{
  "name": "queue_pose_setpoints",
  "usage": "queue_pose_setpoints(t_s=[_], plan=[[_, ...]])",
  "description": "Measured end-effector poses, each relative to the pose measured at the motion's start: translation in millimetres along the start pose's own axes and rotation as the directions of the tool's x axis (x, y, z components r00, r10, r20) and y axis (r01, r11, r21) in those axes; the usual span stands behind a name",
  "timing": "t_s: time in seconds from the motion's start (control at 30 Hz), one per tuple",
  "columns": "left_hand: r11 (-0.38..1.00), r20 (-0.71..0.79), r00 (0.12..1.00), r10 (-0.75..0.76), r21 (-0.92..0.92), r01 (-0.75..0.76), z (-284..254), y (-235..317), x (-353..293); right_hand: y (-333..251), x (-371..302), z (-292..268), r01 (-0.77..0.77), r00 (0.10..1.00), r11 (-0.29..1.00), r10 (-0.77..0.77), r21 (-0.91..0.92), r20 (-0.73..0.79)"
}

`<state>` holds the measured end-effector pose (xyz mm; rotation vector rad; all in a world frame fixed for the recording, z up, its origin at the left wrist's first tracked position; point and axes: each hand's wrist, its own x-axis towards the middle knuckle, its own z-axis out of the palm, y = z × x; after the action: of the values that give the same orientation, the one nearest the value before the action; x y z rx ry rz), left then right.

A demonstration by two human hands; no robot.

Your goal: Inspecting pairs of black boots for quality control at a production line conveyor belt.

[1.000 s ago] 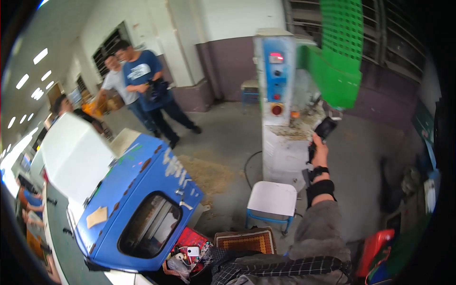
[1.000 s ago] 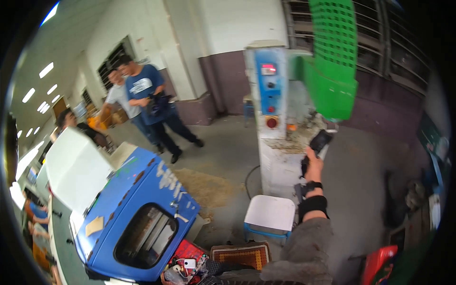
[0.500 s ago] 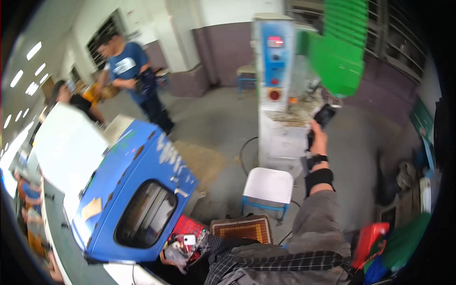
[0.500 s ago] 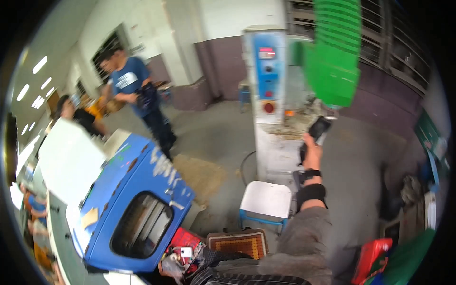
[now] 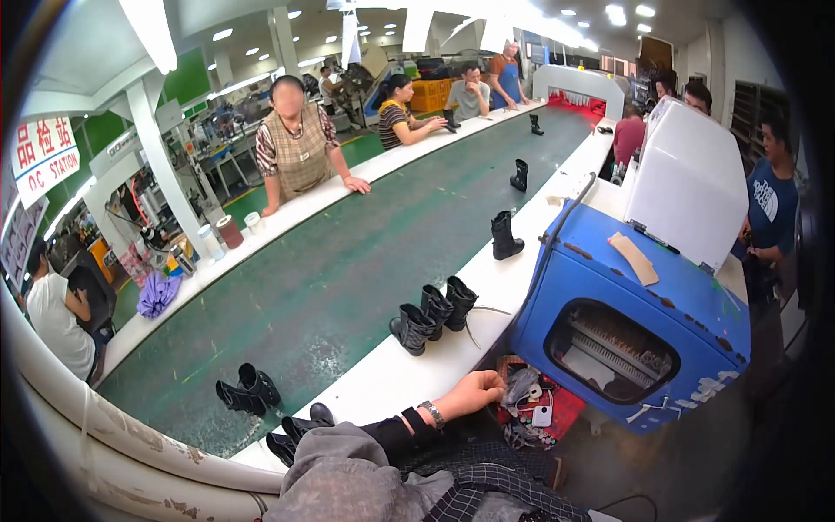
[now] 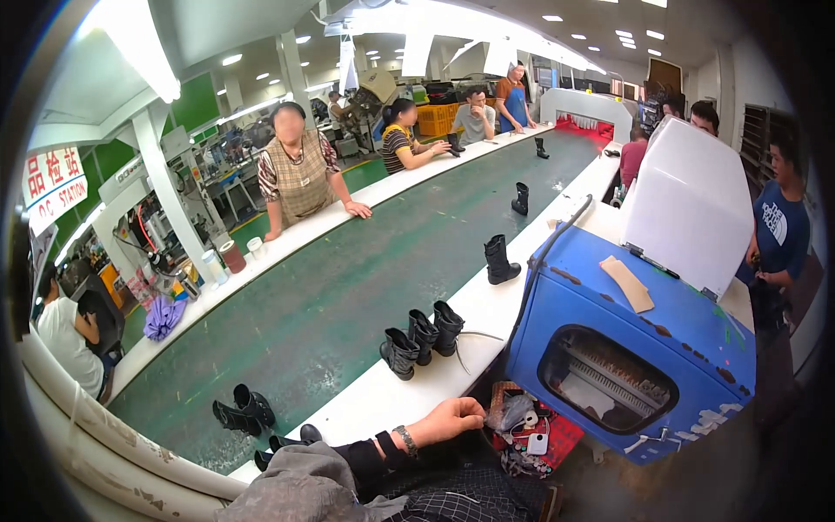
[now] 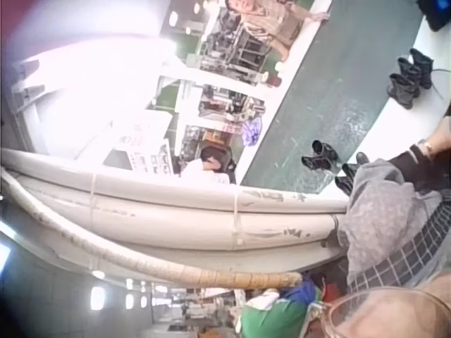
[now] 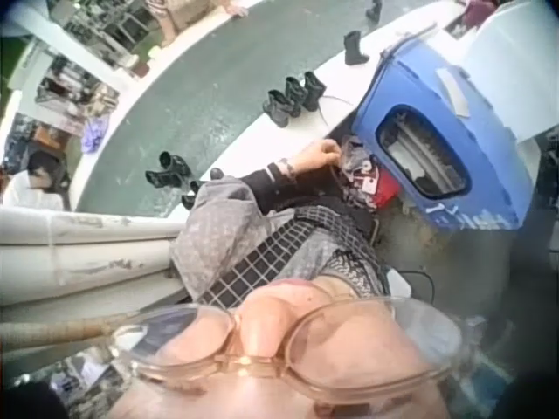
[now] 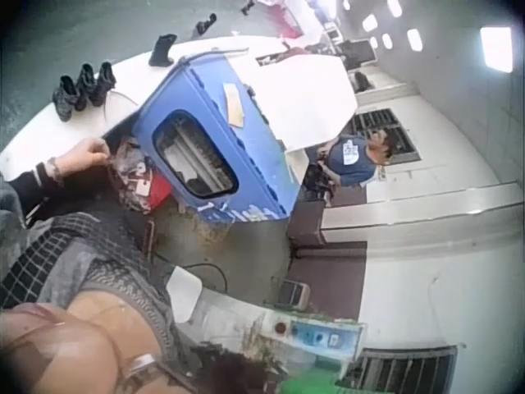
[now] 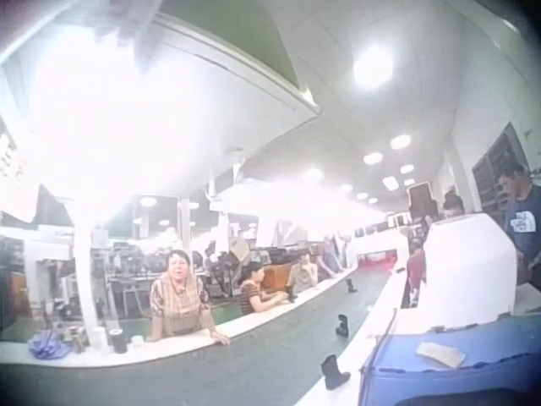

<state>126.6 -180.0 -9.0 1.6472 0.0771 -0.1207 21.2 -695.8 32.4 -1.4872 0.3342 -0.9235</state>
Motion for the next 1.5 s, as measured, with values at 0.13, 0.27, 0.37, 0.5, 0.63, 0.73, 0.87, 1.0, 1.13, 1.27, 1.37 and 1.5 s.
queue_pose_setpoints(t_s=[0.13,0.27,0.37,0.5,0.63,0.73,0.87,1.0,1.13,1.27,1.37,1.5], plan=[[0.999,0.013,1.0,-0.009,0.047,0.008,0.8,-7.9,4.6,8.5,2.3,8.1,-0.022,0.999,1.0,0.022,0.006,0.029],[0.998,0.005,1.0,-0.015,0.056,0.015,-0.5,-14.0,6.5,13.0,3.2,8.2,-0.044,0.998,0.999,0.044,-0.005,0.036],[0.998,0.002,1.0,-0.014,0.061,0.014,-2.2,-11.4,5.4,14.6,2.7,7.2,-0.055,0.998,0.998,0.055,-0.015,0.035],[0.999,0.0,1.0,-0.028,0.033,0.028,-3.2,-9.3,4.8,16.0,0.7,6.0,-0.061,0.997,0.998,0.061,-0.022,0.036],[0.999,-0.021,0.999,-0.026,0.028,0.027,-2.4,-12.1,4.9,17.1,-1.6,5.0,-0.06,0.997,0.998,0.061,-0.026,0.04],[1.0,-0.026,1.0,-0.014,0.007,0.014,-2.1,-11.1,4.1,17.8,-2.7,4.5,-0.063,0.997,0.998,0.064,-0.027,0.041],[0.999,0.008,0.999,-0.031,0.034,0.031,-2.6,-5.0,2.3,18.7,-3.8,3.0,-0.064,0.997,0.997,0.065,-0.031,0.039],[0.999,0.015,0.999,-0.045,0.008,0.045,-1.6,-2.8,2.0,19.6,-4.8,1.1,-0.065,0.997,0.997,0.066,-0.032,0.036],[0.999,0.014,0.999,-0.04,0.026,0.04,-0.3,-5.9,3.2,21.0,-5.4,-0.6,-0.066,0.997,0.997,0.068,-0.038,0.038],[0.999,0.02,0.999,-0.028,0.024,0.028,0.0,-6.9,4.2,22.6,-5.3,-1.7,-0.067,0.997,0.997,0.069,-0.041,0.035],[0.999,0.009,0.999,-0.038,0.039,0.037,0.5,-5.7,4.2,23.9,-5.3,-2.4,-0.072,0.997,0.997,0.073,-0.04,0.035],[0.998,0.019,0.999,-0.046,0.042,0.045,1.5,-4.5,3.5,25.5,-5.8,-3.6,-0.07,0.997,0.997,0.072,-0.044,0.036]])
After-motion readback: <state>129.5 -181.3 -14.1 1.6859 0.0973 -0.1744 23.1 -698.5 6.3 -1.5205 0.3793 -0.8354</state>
